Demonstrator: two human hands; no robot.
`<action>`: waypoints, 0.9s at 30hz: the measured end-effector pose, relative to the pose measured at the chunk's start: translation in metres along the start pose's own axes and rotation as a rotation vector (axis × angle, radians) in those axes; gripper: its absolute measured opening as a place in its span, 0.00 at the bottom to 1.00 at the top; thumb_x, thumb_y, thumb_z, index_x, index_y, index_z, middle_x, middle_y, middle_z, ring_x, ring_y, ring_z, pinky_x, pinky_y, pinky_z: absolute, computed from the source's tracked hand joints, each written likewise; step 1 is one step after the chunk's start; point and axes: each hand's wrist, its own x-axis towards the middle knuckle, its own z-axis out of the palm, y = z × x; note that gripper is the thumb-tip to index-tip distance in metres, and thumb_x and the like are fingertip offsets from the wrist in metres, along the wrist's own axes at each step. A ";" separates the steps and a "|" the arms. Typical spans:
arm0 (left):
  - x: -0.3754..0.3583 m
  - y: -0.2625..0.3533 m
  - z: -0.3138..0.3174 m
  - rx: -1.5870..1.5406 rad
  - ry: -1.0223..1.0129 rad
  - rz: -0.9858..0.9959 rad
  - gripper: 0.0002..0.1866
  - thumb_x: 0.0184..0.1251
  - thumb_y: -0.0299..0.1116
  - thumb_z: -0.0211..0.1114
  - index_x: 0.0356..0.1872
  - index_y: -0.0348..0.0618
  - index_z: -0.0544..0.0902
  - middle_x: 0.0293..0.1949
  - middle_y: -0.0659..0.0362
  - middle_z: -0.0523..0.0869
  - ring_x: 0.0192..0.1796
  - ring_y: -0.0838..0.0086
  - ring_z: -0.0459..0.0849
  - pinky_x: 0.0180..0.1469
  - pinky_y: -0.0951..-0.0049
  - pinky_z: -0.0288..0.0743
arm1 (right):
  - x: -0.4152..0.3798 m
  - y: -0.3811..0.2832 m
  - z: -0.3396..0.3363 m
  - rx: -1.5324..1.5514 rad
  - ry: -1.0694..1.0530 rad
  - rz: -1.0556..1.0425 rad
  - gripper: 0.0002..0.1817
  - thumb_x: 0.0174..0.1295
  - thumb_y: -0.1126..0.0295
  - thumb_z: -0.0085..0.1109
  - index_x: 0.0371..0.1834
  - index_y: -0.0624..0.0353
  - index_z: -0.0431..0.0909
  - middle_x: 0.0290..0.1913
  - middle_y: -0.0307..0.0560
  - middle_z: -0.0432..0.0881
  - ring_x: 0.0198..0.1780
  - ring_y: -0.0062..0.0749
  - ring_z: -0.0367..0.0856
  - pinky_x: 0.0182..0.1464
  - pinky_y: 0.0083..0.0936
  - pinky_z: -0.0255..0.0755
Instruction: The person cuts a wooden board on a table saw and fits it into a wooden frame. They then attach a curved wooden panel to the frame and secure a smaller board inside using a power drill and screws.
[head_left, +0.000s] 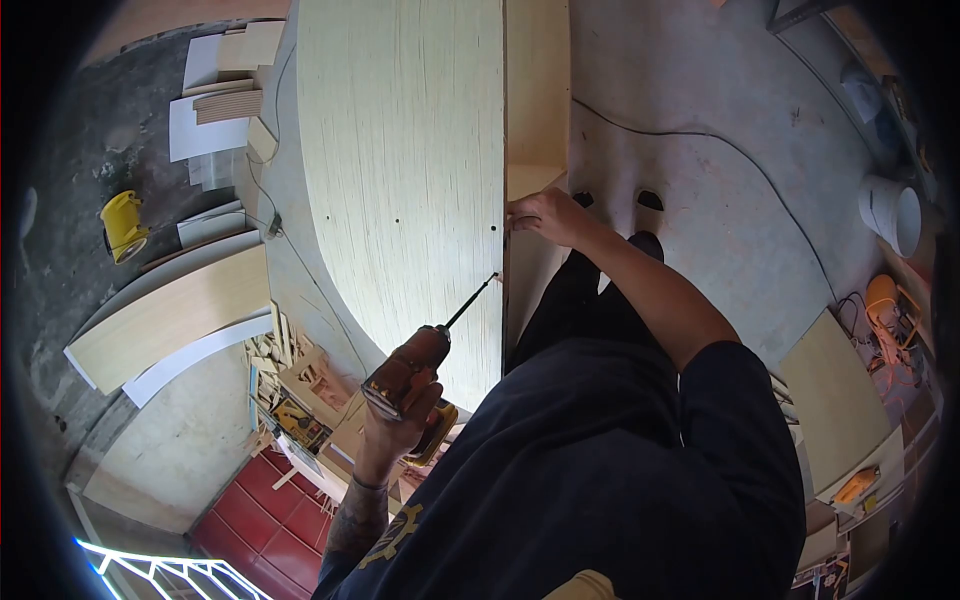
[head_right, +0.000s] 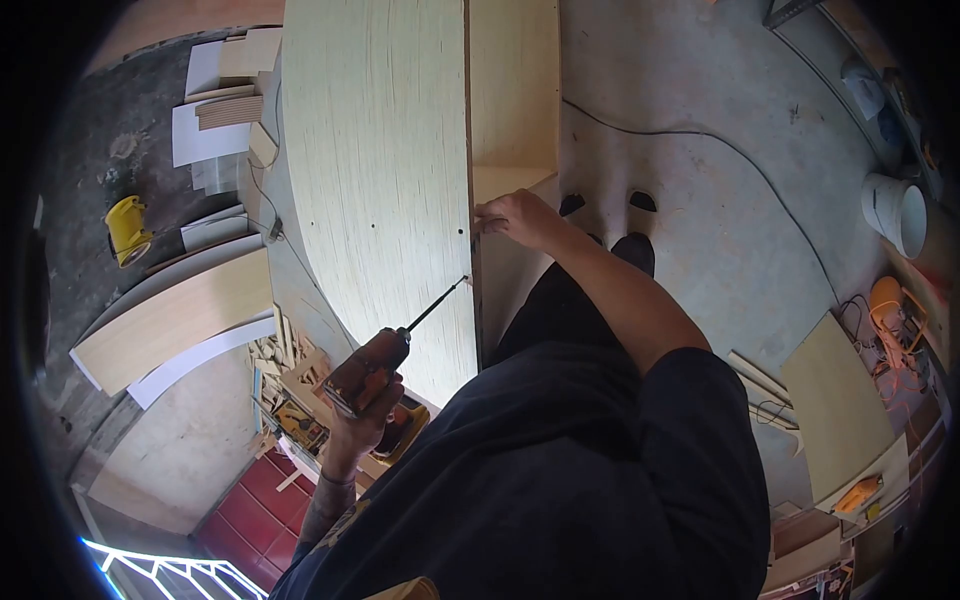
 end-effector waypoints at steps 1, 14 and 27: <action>-0.001 -0.002 0.000 0.000 0.001 0.000 0.28 0.67 0.18 0.68 0.70 0.36 0.78 0.42 0.59 0.88 0.32 0.85 0.80 0.31 0.81 0.75 | 0.002 0.004 0.001 -0.013 0.016 -0.048 0.17 0.66 0.66 0.70 0.57 0.55 0.90 0.46 0.52 0.92 0.46 0.45 0.91 0.51 0.35 0.82; -0.001 -0.010 -0.004 0.259 -0.031 0.182 0.27 0.66 0.20 0.68 0.67 0.34 0.79 0.45 0.57 0.89 0.46 0.77 0.86 0.48 0.73 0.83 | 0.005 0.011 0.003 0.033 0.026 -0.032 0.15 0.64 0.71 0.72 0.54 0.58 0.91 0.45 0.54 0.92 0.45 0.45 0.92 0.51 0.33 0.83; -0.003 0.002 0.011 0.195 0.031 0.089 0.14 0.67 0.32 0.70 0.50 0.39 0.83 0.39 0.53 0.89 0.38 0.65 0.89 0.41 0.65 0.83 | 0.005 0.012 -0.002 0.038 -0.043 -0.021 0.19 0.62 0.69 0.75 0.57 0.57 0.90 0.49 0.56 0.91 0.48 0.47 0.92 0.54 0.33 0.84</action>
